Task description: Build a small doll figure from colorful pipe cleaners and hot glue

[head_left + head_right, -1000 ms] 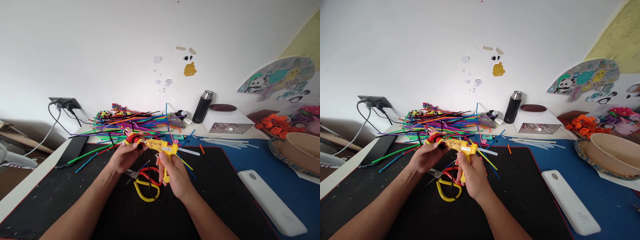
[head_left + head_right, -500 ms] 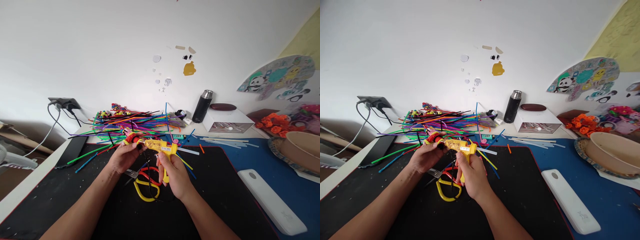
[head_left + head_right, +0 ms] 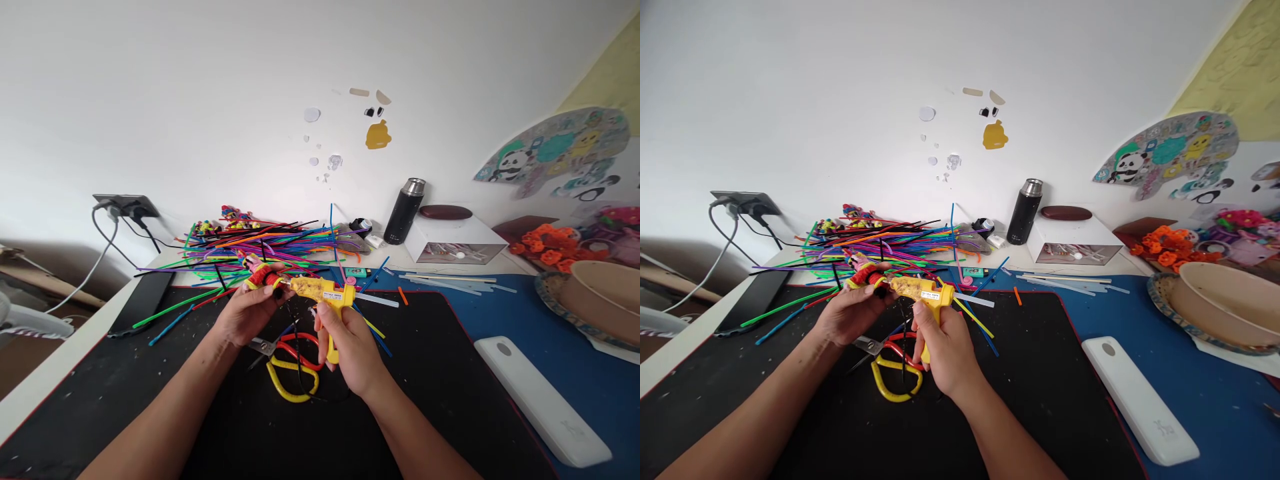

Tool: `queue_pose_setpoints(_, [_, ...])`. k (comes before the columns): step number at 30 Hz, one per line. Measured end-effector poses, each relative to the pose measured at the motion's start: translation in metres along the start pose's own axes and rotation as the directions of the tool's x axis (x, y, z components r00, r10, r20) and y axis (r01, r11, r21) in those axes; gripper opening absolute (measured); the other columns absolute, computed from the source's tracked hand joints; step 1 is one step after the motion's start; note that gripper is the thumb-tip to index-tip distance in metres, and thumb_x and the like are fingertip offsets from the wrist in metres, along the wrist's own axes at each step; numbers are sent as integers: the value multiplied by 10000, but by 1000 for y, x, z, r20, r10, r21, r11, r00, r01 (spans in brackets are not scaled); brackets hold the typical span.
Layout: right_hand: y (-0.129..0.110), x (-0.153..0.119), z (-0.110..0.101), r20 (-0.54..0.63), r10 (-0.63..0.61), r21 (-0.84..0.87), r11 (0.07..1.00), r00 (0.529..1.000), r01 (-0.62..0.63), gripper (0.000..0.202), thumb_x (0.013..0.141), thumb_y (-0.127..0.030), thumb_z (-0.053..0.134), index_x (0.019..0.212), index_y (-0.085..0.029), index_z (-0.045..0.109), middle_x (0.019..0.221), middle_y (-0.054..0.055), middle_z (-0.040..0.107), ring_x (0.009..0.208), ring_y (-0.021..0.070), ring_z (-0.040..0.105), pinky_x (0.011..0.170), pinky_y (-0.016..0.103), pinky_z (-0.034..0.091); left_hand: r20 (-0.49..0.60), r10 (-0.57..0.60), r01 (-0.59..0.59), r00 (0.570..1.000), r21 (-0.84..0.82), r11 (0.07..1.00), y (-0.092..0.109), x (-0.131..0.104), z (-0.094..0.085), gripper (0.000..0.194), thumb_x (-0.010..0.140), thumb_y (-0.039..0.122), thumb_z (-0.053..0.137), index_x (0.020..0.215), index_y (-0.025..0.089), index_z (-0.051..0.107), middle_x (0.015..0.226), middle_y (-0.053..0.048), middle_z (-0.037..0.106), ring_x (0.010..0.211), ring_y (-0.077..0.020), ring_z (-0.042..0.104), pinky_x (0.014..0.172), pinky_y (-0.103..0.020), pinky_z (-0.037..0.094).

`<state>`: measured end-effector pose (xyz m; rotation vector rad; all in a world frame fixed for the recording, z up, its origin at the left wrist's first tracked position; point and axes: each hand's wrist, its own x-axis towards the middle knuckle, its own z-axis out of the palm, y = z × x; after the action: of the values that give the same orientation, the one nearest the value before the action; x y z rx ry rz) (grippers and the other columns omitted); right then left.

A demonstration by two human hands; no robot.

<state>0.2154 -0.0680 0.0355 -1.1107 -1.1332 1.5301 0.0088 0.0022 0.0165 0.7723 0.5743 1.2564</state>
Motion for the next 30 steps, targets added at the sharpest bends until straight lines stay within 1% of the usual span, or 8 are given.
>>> queue_pose_setpoints(7, [-1, -1, -1, 5, 12, -1, 1000, 1000, -12, 719, 837, -945, 600, 775, -229, 568, 435, -24, 575, 343, 94, 408, 397, 224, 317, 10, 2, -2, 1000, -3, 1000, 0, 0, 1, 450, 706, 237, 1007, 1118, 208, 829, 957, -28, 814, 899, -181, 775, 898, -317, 647])
queue_pose_setpoints(14, [-2, -1, 0, 11, 21, 4, 1000, 1000, -21, 723, 820, -954, 607, 762, -235, 553, 427, -23, 569, 342, 98, 403, 392, 227, 313, 5, 2, -2, 1000, 12, 1000, -1, 1, 0, 457, 697, 245, 1013, 1116, 198, 835, 945, -36, 819, 882, -170, 771, 880, -293, 652])
queue_pose_setpoints(18, [-2, -1, 0, 19, 21, 0, 1000, 1000, -22, 719, 828, -951, 602, 761, -237, 554, 427, -26, 563, 346, 102, 402, 394, 229, 319, -5, 2, -2, 1000, 11, 1000, 0, 1, 0, 428, 698, 239, 1008, 1090, 220, 838, 962, -32, 820, 907, -177, 772, 885, -305, 653])
queue_pose_setpoints(30, [0, -2, -1, -4, 15, -21, 1000, 1000, -15, 712, 851, -937, 593, 765, -231, 560, 436, -23, 571, 347, 99, 412, 403, 228, 324, -1, 5, -5, 1000, 3, 1000, 0, 1, -1, 442, 707, 223, 998, 1112, 209, 821, 965, -34, 806, 900, -179, 763, 906, -323, 634])
